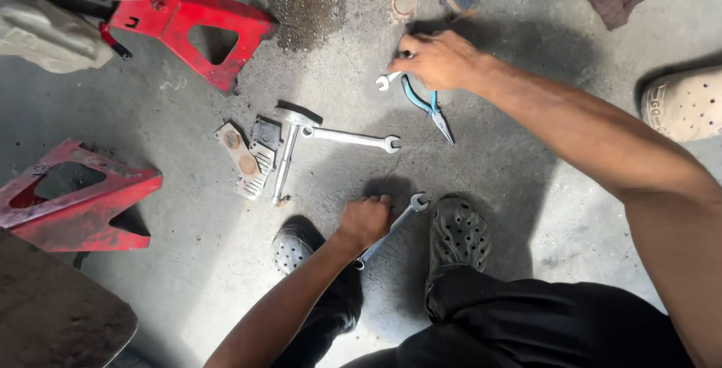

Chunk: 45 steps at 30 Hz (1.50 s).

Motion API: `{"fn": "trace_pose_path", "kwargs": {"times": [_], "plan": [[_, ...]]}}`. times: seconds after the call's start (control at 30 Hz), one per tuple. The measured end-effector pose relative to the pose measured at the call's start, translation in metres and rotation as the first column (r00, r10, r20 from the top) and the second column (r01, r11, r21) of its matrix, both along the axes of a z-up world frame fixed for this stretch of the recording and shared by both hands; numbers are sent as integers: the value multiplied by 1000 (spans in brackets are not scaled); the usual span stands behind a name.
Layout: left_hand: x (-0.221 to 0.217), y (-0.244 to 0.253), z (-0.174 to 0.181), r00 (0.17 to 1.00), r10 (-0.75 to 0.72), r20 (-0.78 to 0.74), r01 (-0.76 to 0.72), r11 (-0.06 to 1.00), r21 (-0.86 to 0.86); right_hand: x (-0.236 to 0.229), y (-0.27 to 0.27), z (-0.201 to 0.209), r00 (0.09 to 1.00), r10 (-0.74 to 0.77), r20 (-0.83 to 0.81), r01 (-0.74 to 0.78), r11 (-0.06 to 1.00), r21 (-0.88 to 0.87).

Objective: The recorder is servicing the brake assembly on a vehicle, including removing parts and applying lubricant.

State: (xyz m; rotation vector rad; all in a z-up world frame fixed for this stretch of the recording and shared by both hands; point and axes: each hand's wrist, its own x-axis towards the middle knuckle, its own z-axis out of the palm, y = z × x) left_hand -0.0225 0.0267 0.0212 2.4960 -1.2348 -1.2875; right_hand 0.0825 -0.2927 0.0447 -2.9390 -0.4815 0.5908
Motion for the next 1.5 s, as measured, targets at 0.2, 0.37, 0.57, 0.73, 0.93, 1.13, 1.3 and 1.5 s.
{"fn": "trace_pose_path", "kwargs": {"times": [0.2, 0.37, 0.57, 0.73, 0.93, 1.13, 1.3, 1.5], "plan": [[-13, -1, 2, 985, -60, -164, 76, 992, 96, -23, -6, 0, 971, 223, 86, -209, 967, -148], [-1, -1, -5, 998, -27, -52, 25, 998, -50, -31, -13, 12, 961, 264, 82, -221, 911, -349], [47, -40, 44, 967, 248, 60, -219, 927, -305, -35, -9, 22, 964, -74, -254, 24, 981, -195], [46, -57, 47, 844, 535, 40, -465, 767, -442, -32, 17, 33, 979, -131, -153, 135, 991, 19], [63, -57, 53, 733, 547, 405, -281, 785, -552, -20, 66, 54, 964, 38, -262, 14, 981, 194], [87, -32, 30, 841, 502, 202, -463, 861, -213, -10, 104, 71, 880, -1, -474, 112, 972, 205], [75, -13, -39, 505, 705, -498, -833, 549, -66, -13, 131, 66, 850, -5, -526, 196, 931, 308], [91, -13, -13, 331, 600, -728, -939, 130, -320, -9, 144, 48, 928, -346, 139, 128, 646, 752]]}}
